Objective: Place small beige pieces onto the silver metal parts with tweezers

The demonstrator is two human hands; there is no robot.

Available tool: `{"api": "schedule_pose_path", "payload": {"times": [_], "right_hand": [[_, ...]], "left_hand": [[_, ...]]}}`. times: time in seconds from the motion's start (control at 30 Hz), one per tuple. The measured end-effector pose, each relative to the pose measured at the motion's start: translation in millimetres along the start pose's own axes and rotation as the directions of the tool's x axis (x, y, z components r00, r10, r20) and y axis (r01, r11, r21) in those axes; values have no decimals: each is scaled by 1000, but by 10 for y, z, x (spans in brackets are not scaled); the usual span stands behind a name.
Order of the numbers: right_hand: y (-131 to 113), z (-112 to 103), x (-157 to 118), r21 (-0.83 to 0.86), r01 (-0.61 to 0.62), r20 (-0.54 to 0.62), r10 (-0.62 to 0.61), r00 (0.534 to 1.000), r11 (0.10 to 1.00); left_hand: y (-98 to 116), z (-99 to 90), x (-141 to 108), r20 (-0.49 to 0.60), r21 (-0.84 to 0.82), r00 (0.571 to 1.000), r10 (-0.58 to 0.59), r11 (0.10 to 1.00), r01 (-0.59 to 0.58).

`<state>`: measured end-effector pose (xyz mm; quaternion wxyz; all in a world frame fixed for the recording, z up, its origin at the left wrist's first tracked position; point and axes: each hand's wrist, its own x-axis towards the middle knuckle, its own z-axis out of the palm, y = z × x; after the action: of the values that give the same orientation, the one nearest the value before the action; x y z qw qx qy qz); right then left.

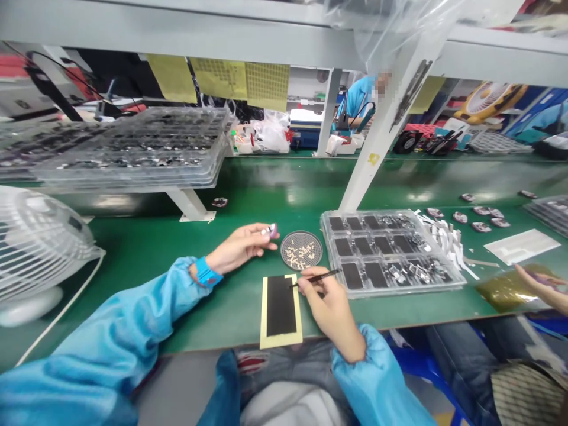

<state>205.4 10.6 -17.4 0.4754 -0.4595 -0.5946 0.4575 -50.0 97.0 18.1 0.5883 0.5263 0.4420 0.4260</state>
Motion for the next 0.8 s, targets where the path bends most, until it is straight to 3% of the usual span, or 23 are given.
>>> {"api": "schedule_pose_path", "payload": {"times": [0.07, 0.13, 0.3, 0.53, 0.8], "right_hand": [[13, 77, 71, -63, 9, -58, -12, 998, 998], [21, 135, 129, -129, 18, -94, -30, 995, 991], [27, 198, 178, -245, 51, -92, -76, 993, 968], [90, 201, 192, -228, 16, -84, -36, 996, 973], [112, 172, 161, 8, -27, -93, 27, 995, 1000]], "left_hand": [[28, 119, -184, 154, -179, 980, -123, 972, 150], [48, 174, -310, 239, -227, 955, -177, 946, 233], [-26, 215, -465, 294, 95, 944, -148, 988, 125], [-233, 264, -565, 200, 525, 978, -61, 849, -55], [-247, 255, -555, 184, 461, 981, -65, 887, -28]]}}
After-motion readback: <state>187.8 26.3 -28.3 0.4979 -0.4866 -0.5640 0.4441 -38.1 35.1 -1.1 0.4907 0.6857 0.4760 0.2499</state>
